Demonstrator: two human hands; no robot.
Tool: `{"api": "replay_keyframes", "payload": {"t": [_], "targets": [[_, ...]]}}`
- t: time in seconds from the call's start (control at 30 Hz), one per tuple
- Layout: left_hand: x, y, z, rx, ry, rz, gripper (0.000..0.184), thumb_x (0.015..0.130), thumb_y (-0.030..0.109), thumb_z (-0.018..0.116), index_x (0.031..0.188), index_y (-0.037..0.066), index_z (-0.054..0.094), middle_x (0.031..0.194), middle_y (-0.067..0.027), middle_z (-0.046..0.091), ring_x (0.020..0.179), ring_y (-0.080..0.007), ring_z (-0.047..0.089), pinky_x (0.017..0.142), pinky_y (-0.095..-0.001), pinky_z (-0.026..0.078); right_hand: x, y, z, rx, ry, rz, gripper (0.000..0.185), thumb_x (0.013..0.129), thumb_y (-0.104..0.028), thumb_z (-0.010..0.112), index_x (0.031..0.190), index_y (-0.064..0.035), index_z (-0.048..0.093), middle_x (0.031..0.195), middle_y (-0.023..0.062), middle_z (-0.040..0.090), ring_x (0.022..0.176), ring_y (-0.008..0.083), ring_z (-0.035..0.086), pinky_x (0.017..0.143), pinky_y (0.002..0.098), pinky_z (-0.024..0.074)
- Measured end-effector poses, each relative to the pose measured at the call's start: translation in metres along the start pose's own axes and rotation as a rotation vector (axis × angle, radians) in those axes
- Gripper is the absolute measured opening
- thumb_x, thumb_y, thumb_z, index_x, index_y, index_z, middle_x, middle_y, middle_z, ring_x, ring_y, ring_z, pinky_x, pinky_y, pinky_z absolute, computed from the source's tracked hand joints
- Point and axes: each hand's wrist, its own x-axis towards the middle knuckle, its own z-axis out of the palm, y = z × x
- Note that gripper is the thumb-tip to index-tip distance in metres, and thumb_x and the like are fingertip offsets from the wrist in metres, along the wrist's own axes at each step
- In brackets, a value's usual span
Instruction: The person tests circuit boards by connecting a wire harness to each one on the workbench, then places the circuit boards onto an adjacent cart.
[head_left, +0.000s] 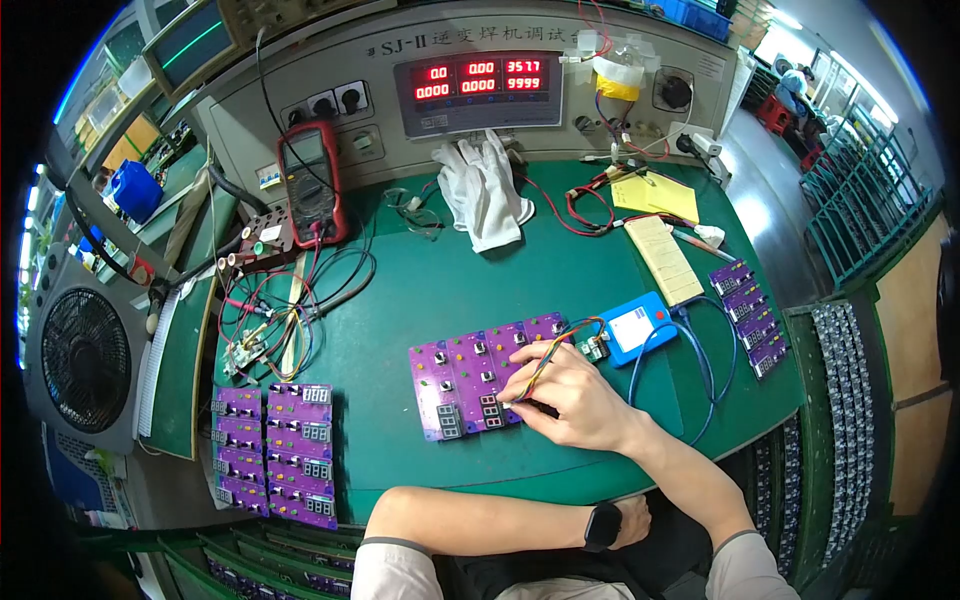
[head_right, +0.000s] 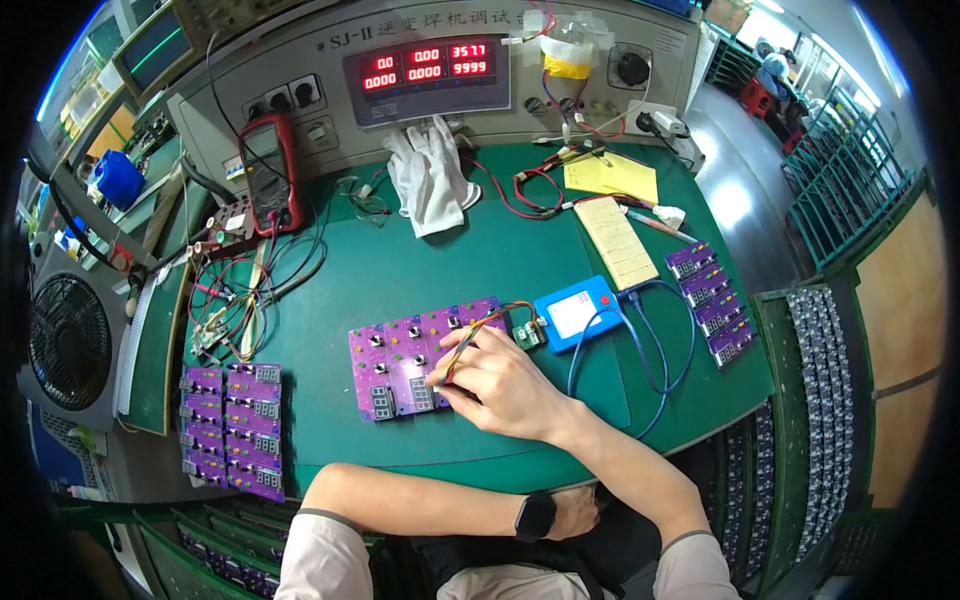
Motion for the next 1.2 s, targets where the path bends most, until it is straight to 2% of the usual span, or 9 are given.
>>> {"api": "replay_keyframes", "payload": {"t": [0.1, 0.27, 0.37, 0.5, 0.57, 0.67, 1.0, 1.1, 1.2], "targets": [[-0.002, -0.001, -0.004, 0.040, -0.019, 0.030, 0.027, 0.090, 0.018, 0.057, 0.094, 0.006, 0.081, 0.098, -0.0149, 0.077, 0.098, -0.0382, 0.070, 0.092, -0.0552, 0.049, -0.001, 0.001, 0.000, 0.001, -0.019, 0.001, 0.018, 0.082, -0.010, 0.078, 0.100, -0.0107, 0.077, 0.104, 0.0038, 0.072, 0.120, 0.0278, 0.060, 0.102, 0.0437, 0.0462], [0.001, 0.005, 0.012, 0.042, 0.029, -0.045, 0.027, 0.090, 0.018, 0.055, 0.093, 0.005, 0.079, 0.098, -0.0149, 0.075, 0.100, -0.0374, 0.069, 0.094, -0.0587, 0.047, 0.000, 0.000, 0.000, -0.001, -0.024, 0.013, 0.018, 0.083, -0.010, 0.078, 0.100, -0.0106, 0.077, 0.104, 0.0043, 0.072, 0.120, 0.0279, 0.059, 0.103, 0.0435, 0.0459], [0.011, 0.016, 0.088, 0.005, 0.164, 0.027, 0.026, 0.090, 0.017, 0.055, 0.093, 0.005, 0.077, 0.097, -0.0136, 0.074, 0.100, -0.0360, 0.068, 0.093, -0.0595, 0.046, 0.000, 0.000, 0.001, -0.004, -0.018, 0.011, 0.018, 0.083, -0.010, 0.078, 0.100, -0.0102, 0.076, 0.104, 0.0044, 0.072, 0.120, 0.0279, 0.060, 0.103, 0.0432, 0.0460], [0.008, 0.011, 0.062, 0.050, 0.131, 0.019, 0.024, 0.089, 0.017, 0.055, 0.093, 0.006, 0.076, 0.096, -0.0119, 0.073, 0.097, -0.0349, 0.068, 0.091, -0.0581, 0.047, 0.000, -0.002, -0.001, -0.007, -0.017, 0.007, 0.018, 0.083, -0.010, 0.078, 0.101, -0.0094, 0.076, 0.103, 0.0041, 0.072, 0.119, 0.0277, 0.060, 0.103, 0.0429, 0.0460], [0.003, 0.003, 0.009, 0.064, -0.081, -0.006, 0.023, 0.089, 0.017, 0.056, 0.095, 0.006, 0.076, 0.098, -0.0116, 0.074, 0.096, -0.0339, 0.069, 0.090, -0.0557, 0.048, 0.001, -0.002, -0.001, -0.006, -0.016, 0.008, 0.018, 0.082, -0.010, 0.078, 0.101, -0.0092, 0.076, 0.103, 0.0039, 0.072, 0.119, 0.0276, 0.060, 0.103, 0.0430, 0.0460], [-0.004, 0.000, -0.002, 0.076, 0.006, 0.002, 0.024, 0.090, 0.017, 0.055, 0.096, 0.006, 0.076, 0.097, -0.0112, 0.074, 0.095, -0.0329, 0.069, 0.090, -0.0535, 0.049, 0.001, -0.002, -0.001, -0.001, -0.017, 0.004, 0.019, 0.082, -0.010, 0.079, 0.101, -0.0093, 0.076, 0.103, 0.0037, 0.072, 0.118, 0.0274, 0.061, 0.103, 0.0430, 0.0460], [-0.007, -0.007, -0.012, 0.031, 0.016, 0.079, 0.025, 0.093, 0.019, 0.054, 0.098, 0.007, 0.075, 0.098, -0.0093, 0.074, 0.097, -0.0302, 0.070, 0.091, -0.0497, 0.050, 0.001, -0.003, -0.002, -0.025, -0.024, 0.006, 0.018, 0.083, -0.011, 0.078, 0.101, -0.0094, 0.076, 0.103, 0.0042, 0.072, 0.119, 0.0270, 0.060, 0.103, 0.0430, 0.0455], [-0.004, -0.007, -0.014, 0.022, -0.109, 0.065, 0.025, 0.093, 0.020, 0.054, 0.099, 0.007, 0.075, 0.098, -0.0094, 0.074, 0.096, -0.0300, 0.070, 0.091, -0.0496, 0.050, 0.001, -0.003, -0.002, -0.028, -0.026, 0.005, 0.018, 0.083, -0.011, 0.078, 0.101, -0.0093, 0.076, 0.103, 0.0048, 0.072, 0.118, 0.0272, 0.060, 0.103, 0.0431, 0.0455], [-0.004, -0.008, -0.006, 0.050, -0.011, 0.085, 0.025, 0.093, 0.021, 0.055, 0.096, 0.007, 0.076, 0.097, -0.0093, 0.074, 0.095, -0.0299, 0.070, 0.089, -0.0493, 0.050, 0.001, -0.003, -0.002, -0.030, -0.028, 0.003, 0.018, 0.083, -0.011, 0.078, 0.101, -0.0090, 0.076, 0.103, 0.0053, 0.072, 0.118, 0.0272, 0.060, 0.104, 0.0433, 0.0458]]}}
